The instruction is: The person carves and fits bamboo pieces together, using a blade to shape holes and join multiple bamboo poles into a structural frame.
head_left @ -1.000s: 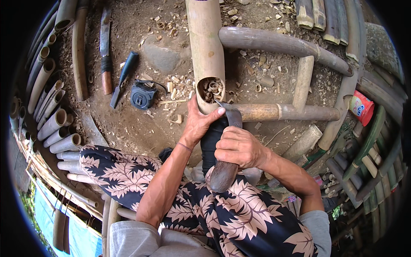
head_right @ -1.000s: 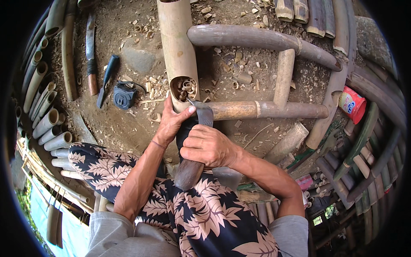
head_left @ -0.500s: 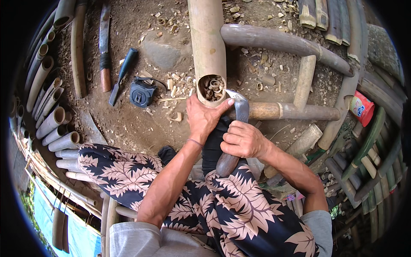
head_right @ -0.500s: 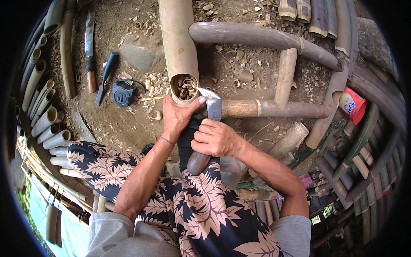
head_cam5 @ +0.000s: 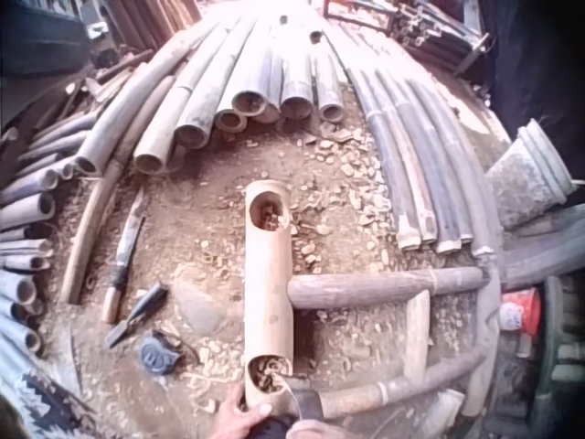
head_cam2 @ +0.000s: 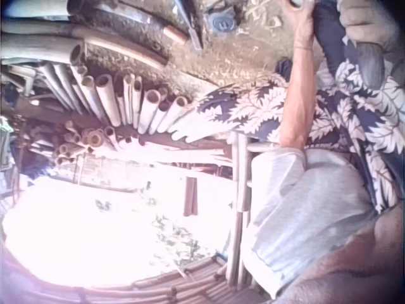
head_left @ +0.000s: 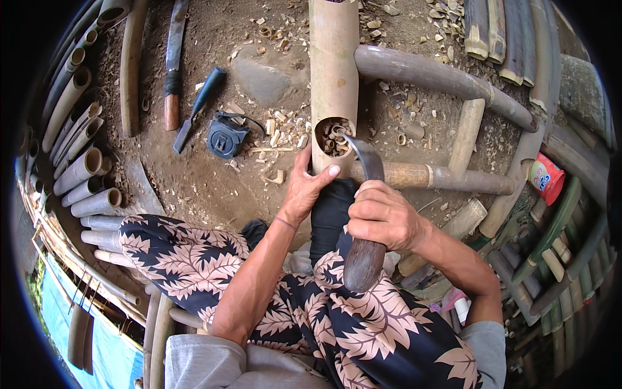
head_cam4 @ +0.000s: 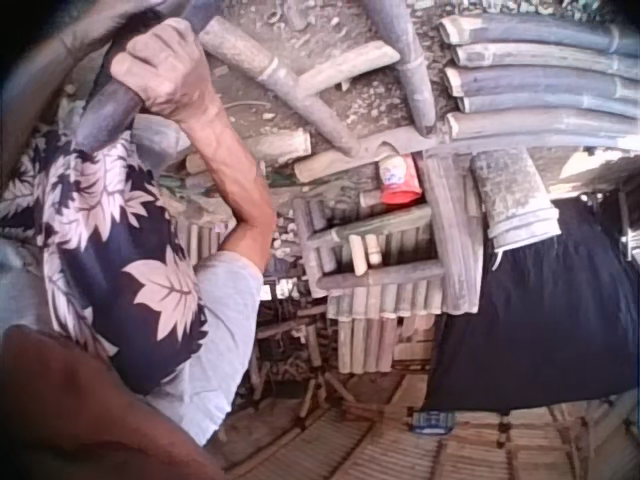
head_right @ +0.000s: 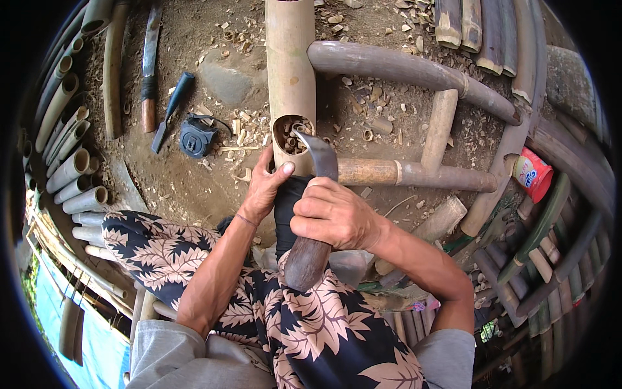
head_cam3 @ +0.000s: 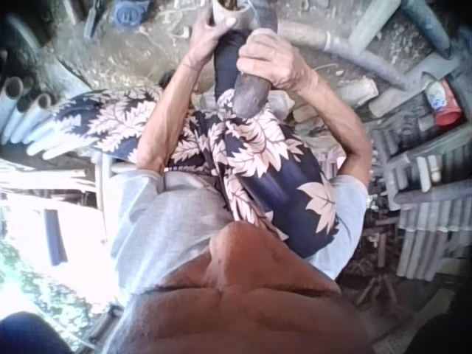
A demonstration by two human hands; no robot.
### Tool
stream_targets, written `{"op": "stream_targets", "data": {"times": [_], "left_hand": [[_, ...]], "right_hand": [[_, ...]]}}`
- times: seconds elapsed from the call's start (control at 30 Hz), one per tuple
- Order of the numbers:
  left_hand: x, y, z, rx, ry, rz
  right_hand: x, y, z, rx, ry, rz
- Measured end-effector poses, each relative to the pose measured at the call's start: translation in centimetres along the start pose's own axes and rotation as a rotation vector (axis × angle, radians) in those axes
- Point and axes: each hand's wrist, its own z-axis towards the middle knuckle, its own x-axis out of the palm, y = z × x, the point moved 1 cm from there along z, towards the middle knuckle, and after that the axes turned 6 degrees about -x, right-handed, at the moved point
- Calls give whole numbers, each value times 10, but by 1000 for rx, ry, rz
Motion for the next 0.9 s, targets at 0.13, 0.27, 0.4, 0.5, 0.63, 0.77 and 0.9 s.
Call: {"op": "stream_targets", "data": {"times": [0.13, 0.27, 0.4, 0.5, 0.63, 0.77, 0.9], "left_hand": [[-7, 6, -5, -40, 44, -87], [-5, 1, -4, -31, 39, -37], [-4, 6, -2, 3, -44, -2], [-1, 5, -2, 33, -118, 71], [5, 4, 1, 61, -235, 163], [11, -2, 0, 99, -365, 347], [17, -8, 0, 110, -411, 420]], "right_hand": [[16, -6, 7, -15, 145, 154], [23, -10, 7, -39, 220, 175], [26, -15, 8, -58, 291, 163], [32, -25, 2, -110, 302, 102], [43, -37, -5, -161, 305, 18], [51, -53, -8, -209, 291, -56], [51, -54, -9, -205, 307, -124]]}}
